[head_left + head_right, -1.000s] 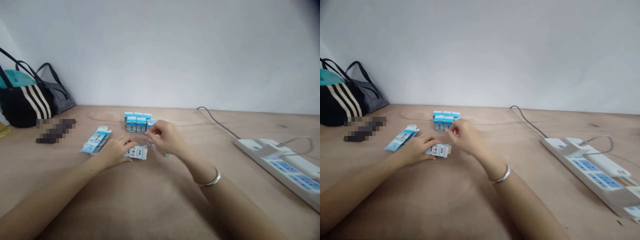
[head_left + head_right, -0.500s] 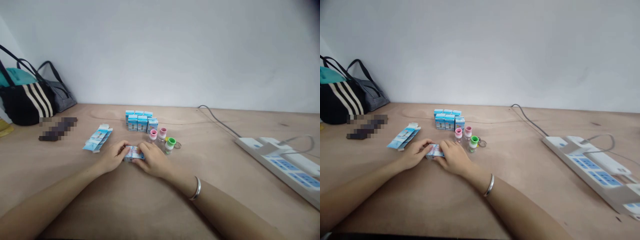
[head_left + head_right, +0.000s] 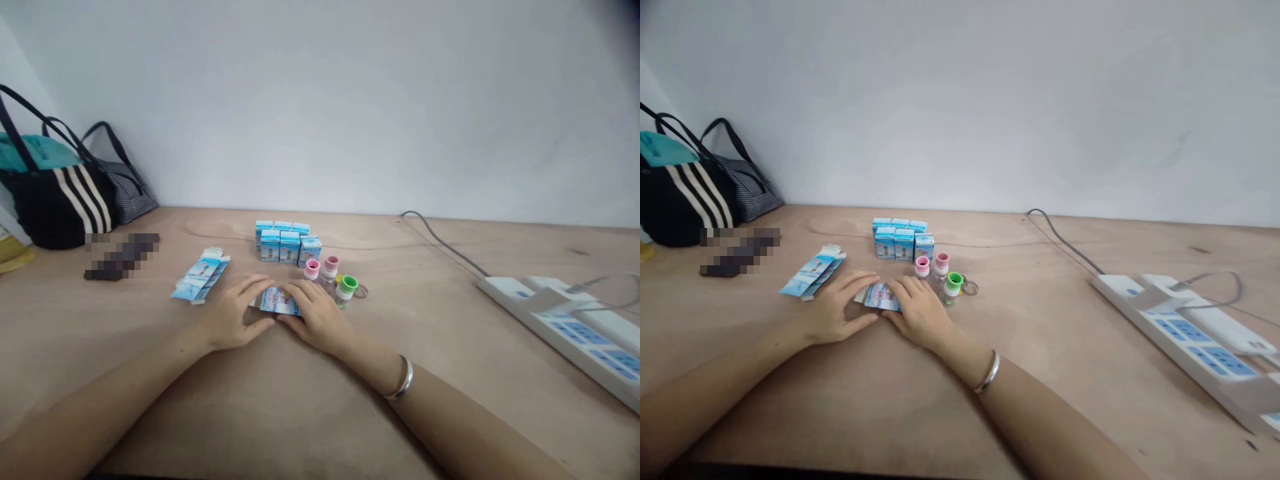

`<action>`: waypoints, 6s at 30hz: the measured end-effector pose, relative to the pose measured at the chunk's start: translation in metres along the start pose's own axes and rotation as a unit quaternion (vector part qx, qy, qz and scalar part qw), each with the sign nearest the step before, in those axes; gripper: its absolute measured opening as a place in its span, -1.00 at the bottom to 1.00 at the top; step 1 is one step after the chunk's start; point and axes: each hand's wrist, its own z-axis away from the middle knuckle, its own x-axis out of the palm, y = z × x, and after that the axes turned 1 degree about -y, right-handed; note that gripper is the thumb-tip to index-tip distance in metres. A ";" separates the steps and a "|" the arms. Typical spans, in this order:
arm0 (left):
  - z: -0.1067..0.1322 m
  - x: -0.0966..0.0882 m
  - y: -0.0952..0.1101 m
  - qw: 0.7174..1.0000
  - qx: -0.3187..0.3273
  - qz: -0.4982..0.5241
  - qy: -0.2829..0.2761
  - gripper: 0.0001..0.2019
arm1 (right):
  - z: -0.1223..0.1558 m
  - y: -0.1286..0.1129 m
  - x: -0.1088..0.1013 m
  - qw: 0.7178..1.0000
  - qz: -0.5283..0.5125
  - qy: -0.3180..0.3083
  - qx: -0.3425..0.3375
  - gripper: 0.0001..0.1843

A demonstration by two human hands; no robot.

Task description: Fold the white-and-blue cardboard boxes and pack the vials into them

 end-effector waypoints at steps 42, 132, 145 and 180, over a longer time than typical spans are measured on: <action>0.011 -0.076 -0.070 0.939 -0.331 -0.047 0.084 -0.49 | 0.006 -0.003 -0.003 0.998 -0.017 0.037 0.057 -0.66; -0.029 -0.004 0.014 0.997 -0.044 0.061 0.029 -0.47 | -0.046 0.028 -0.069 0.992 0.017 -0.113 -0.049 -0.82; -0.026 0.001 0.009 0.996 -0.029 0.079 0.018 -0.49 | -0.047 0.014 -0.070 0.985 0.059 -0.143 -0.070 -0.88; -0.040 -0.043 0.010 0.974 -0.103 0.099 -0.177 -0.24 | -0.041 0.011 -0.057 0.982 0.012 -0.169 -0.078 -0.92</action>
